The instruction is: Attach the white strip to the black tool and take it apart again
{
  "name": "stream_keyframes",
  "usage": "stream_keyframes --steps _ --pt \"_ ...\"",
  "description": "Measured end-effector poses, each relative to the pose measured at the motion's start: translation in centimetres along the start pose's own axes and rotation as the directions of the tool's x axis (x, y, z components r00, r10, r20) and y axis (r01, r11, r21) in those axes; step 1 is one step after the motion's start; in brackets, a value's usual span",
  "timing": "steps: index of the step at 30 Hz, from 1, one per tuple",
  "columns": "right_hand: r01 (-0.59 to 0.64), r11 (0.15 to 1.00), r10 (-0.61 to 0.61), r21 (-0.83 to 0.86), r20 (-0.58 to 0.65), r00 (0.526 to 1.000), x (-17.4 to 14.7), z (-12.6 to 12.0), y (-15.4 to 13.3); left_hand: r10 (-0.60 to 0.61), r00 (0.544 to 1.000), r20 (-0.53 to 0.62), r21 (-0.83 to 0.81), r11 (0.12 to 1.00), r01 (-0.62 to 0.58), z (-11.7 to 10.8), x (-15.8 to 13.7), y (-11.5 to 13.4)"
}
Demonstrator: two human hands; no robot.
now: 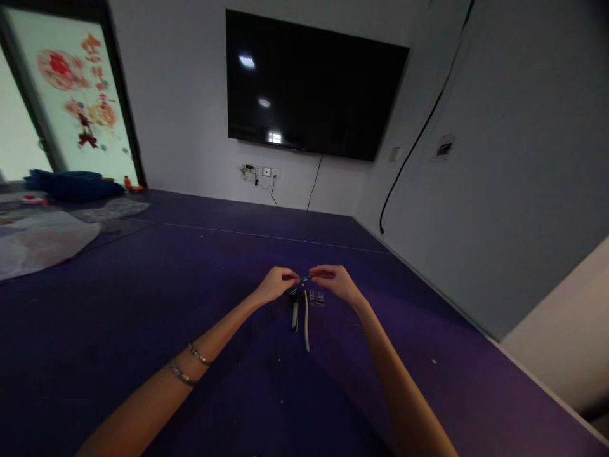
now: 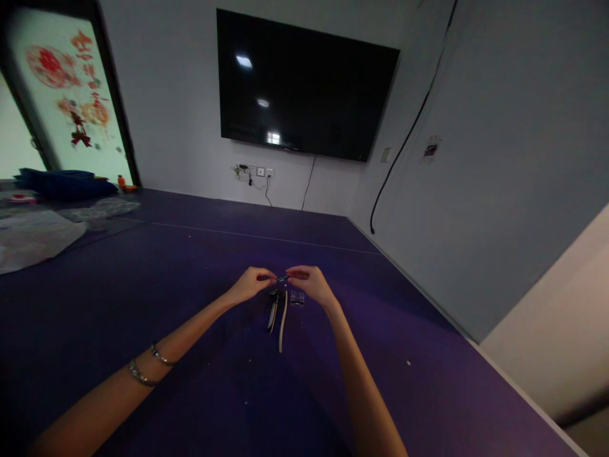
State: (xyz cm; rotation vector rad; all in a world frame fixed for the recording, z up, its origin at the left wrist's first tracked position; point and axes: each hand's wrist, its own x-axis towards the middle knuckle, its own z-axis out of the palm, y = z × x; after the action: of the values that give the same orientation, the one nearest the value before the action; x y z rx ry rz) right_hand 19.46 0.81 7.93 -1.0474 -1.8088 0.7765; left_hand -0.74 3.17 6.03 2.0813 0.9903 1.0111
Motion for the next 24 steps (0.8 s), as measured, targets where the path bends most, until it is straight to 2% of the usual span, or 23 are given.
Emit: stream_keyframes --steps 7,13,16,24 --pt "0.053 0.992 -0.053 -0.116 0.007 0.999 0.0 0.1 0.0 -0.068 0.997 0.038 -0.084 0.994 0.071 0.3 0.1 -0.7" --pt "0.025 0.998 -0.027 -0.056 -0.022 0.999 0.0 0.5 -0.1 -0.098 0.987 0.125 -0.17 0.978 0.119 1.0 -0.1 -1.0" --pt "0.031 0.999 -0.032 -0.045 -0.026 0.999 0.1 0.7 0.1 -0.073 0.987 0.145 -0.161 0.982 0.097 1.2 -0.2 -0.8" --pt "0.063 0.995 -0.06 -0.079 0.044 0.997 0.0 1.1 -0.2 -0.007 0.998 0.064 -0.051 0.999 0.01 1.1 -0.3 -0.2"
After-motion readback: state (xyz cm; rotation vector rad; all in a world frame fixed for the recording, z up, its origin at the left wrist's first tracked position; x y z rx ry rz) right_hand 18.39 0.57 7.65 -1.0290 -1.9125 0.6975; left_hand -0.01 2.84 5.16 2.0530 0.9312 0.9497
